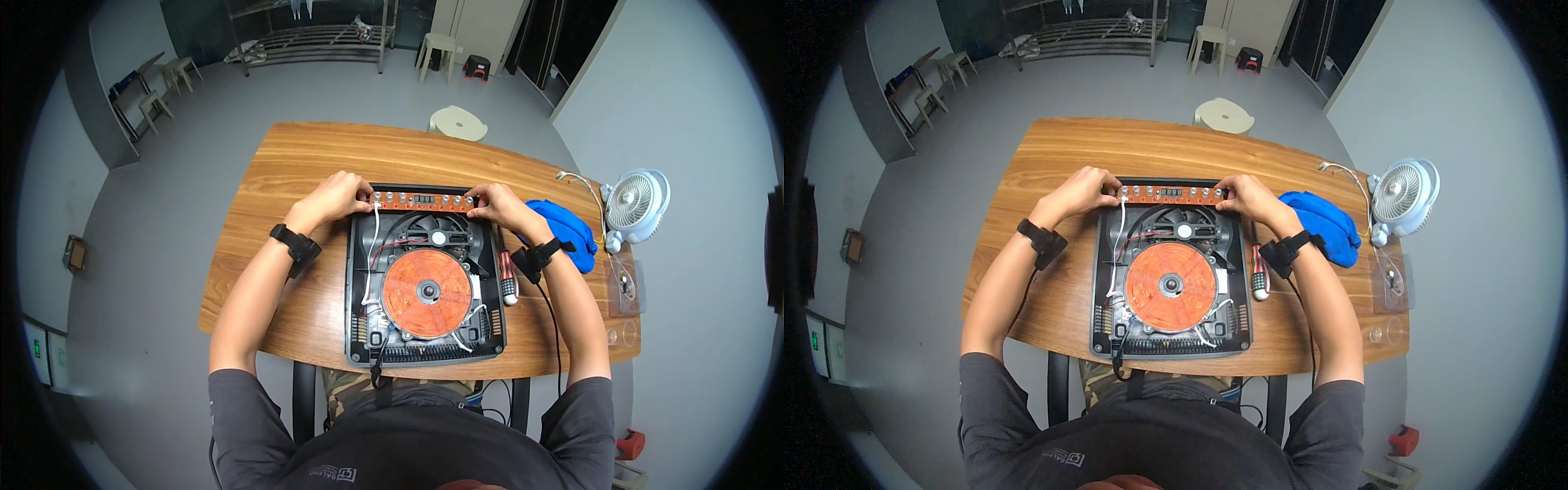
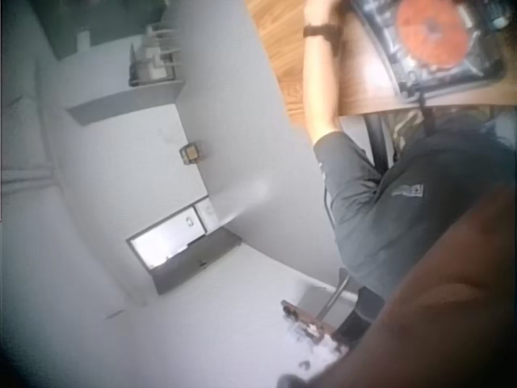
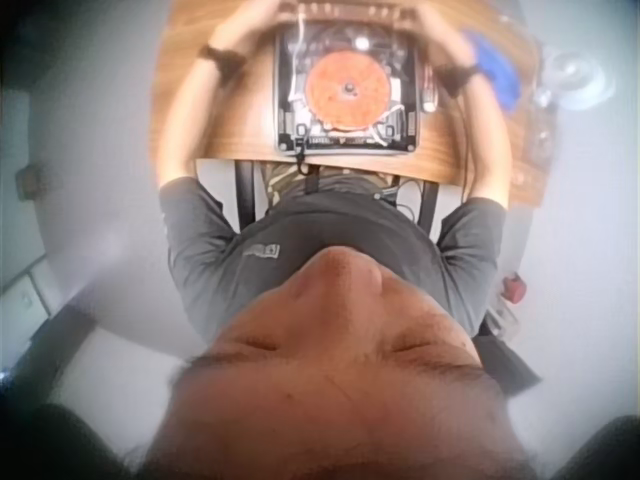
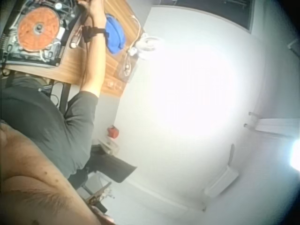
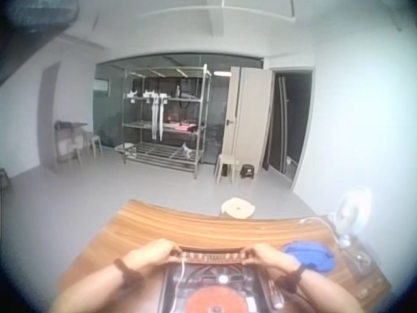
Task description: The person cleans a fan with a blue cloth, then uses a screwdriver to secure screws on a circuit board inside an electronic device. They also place a copper-colored component onto the device.
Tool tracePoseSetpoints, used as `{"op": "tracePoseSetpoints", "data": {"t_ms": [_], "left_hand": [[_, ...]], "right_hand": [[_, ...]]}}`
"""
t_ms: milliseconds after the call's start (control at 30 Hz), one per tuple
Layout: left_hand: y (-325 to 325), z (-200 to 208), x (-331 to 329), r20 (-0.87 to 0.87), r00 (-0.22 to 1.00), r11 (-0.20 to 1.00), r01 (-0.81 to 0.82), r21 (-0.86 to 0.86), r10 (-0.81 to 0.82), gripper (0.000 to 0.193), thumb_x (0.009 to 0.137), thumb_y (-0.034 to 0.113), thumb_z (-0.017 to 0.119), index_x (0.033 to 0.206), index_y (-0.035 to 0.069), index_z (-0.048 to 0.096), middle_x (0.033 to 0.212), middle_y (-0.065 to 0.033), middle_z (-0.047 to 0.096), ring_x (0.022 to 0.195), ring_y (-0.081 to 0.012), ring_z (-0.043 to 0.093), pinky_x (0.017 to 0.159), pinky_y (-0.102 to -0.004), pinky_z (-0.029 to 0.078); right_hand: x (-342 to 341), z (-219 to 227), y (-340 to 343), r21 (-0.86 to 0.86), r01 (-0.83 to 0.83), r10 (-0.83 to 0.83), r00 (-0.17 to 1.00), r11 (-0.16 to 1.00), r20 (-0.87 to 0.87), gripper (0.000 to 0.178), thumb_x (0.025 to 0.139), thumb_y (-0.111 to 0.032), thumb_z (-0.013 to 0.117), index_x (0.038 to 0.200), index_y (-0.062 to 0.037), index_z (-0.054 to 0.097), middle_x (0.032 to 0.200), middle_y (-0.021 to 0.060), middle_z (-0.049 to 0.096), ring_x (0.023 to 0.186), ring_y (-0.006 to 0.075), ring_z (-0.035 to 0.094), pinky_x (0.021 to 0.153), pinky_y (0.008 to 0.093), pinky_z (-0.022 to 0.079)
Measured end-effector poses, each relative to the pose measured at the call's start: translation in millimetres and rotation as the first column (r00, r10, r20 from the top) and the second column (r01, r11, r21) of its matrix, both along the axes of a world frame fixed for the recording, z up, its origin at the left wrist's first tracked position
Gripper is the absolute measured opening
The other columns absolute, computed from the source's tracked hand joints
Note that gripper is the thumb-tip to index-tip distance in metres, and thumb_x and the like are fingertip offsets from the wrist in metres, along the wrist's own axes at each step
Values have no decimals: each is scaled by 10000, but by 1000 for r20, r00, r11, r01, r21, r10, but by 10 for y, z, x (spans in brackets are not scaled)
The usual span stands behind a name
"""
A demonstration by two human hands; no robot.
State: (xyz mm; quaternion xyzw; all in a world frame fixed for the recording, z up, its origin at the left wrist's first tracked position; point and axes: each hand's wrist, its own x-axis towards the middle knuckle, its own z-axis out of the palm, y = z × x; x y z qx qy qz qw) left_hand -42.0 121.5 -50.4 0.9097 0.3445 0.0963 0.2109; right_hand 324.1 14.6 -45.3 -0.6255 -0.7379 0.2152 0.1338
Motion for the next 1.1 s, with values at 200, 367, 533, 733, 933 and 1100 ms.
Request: {"op": "tracePoseSetpoints", "data": {"t_ms": [200, 367, 533, 733, 933, 1100], "left_hand": [[21, -65, -39, 62, 998, 999, 29, -19, -28, 386, 827, 125, 804, 1177, -18, 728, 1078, -186, 743, 953, -332, 718, 871, -402, 563], [-149, -8, -144, 49, 999, 993, 17, 119, -23, 428, 856, 121, 777, 1256, -7, 690, 1134, -186, 723, 957, -344, 706, 882, -414, 558], [-474, 207, -502, 104, 994, 998, -23, 57, 16, 334, 877, 123, 763, 1184, 1, 715, 1102, -175, 728, 921, -324, 720, 853, -419, 569], [-769, 330, -1222, 6, 983, 981, -181, -62, 182, 254, 886, 83, 749, 1126, 1, 729, 1015, -143, 739, 847, -243, 716, 799, -361, 573], [-1025, 57, -1688, -77, 979, 972, -197, -130, 188, 175, 855, 58, 767, 1012, -14, 735, 934, -140, 743, 844, -261, 721, 770, -363, 579], [-1161, -4, -1685, -86, 981, 975, -186, -119, 177, 187, 853, 64, 775, 1009, -29, 726, 940, -157, 732, 852, -276, 719, 780, -365, 576]], "right_hand": [[46, -47, 64, -5, -30, 30, 998, 1000, -62, 447, 821, -130, 852, 1220, 5, 701, 728, 84, 681, 656, 163, 624, 611, 330, 490], [-24, 51, 52, -68, 44, -47, 998, 997, -39, 434, 774, -174, 878, 1155, -27, 732, 914, 190, 733, 893, 329, 719, 806, 399, 560], [50, -99, 75, 48, -11, 11, 1000, 999, -12, 428, 765, -173, 881, 1140, -29, 734, 910, 179, 738, 866, 298, 726, 778, 398, 564], [47, -85, 50, -31, 22, -25, 992, 999, -121, 420, 786, -98, 867, 1157, 11, 705, 728, 109, 681, 676, 189, 679, 626, 341, 522], [20, -104, 29, 12, 48, -46, 992, 999, -118, 403, 787, -105, 865, 1141, 12, 711, 738, 109, 657, 685, 196, 628, 656, 353, 500], [24, -92, 1, 10, 43, -42, 996, 999, -83, 395, 816, -111, 838, 1167, 12, 702, 725, 107, 657, 661, 203, 627, 648, 353, 501]]}}
